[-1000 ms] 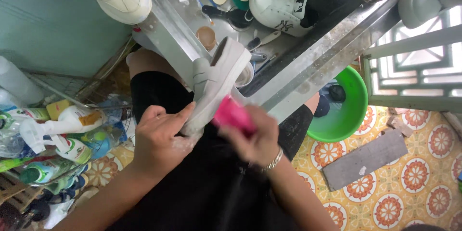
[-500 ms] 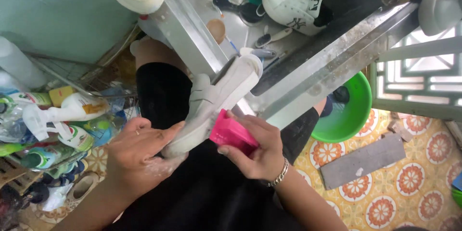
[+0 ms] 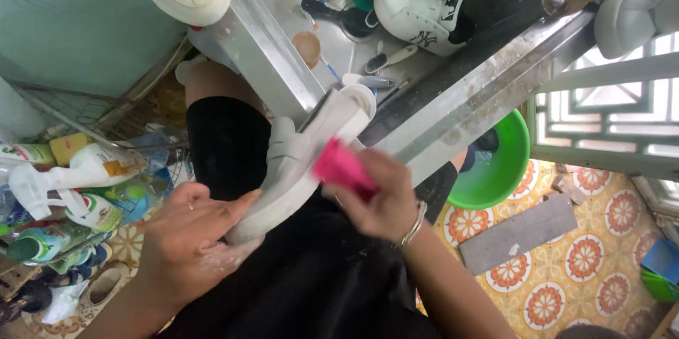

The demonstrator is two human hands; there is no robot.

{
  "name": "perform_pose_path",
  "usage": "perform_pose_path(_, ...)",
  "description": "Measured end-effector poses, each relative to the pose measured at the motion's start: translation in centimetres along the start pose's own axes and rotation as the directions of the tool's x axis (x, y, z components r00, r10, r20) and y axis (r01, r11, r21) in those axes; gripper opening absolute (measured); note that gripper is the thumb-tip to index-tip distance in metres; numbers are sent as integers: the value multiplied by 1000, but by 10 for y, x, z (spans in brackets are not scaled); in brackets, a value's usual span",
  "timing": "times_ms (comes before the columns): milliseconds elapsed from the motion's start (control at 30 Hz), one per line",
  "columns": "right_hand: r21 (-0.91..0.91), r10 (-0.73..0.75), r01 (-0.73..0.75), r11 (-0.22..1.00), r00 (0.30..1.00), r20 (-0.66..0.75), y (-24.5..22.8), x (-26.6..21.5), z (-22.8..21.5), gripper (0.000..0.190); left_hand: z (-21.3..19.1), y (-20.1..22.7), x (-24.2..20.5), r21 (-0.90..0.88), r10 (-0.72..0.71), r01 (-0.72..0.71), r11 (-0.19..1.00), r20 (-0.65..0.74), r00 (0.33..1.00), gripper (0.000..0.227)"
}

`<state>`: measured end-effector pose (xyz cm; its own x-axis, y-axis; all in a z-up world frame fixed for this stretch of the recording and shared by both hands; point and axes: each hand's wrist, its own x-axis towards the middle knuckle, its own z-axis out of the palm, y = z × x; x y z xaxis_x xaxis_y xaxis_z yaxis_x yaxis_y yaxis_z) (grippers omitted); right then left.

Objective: The recorder is cleaning a pair of white leather loafers at a sink using a brush, cloth, and cleaning solution.

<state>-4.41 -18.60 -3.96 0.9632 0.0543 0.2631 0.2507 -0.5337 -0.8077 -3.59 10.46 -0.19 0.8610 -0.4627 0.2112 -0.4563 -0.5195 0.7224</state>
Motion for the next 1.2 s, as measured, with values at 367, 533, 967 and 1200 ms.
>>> perform_pose_path(367,-60,67,-62,996,994,89,17,9,-15,28,-3,-2,3,28,-1,0,1000,25,1000,52)
perform_pose_path(533,-157,247,-241,958,969,20,35,12,-20,22,-4,-4,3,18,1,-2,1000,39,999,51)
perform_pose_path(967,-68,73,-64,996,986,148,25,27,-31,32,-8,0,8,60,57,-63,996,90,994,51)
perform_pose_path(1200,-50,24,-15,999,984,178,21,27,-29,29,-4,2,12,92,68,-72,993,52,996,47)
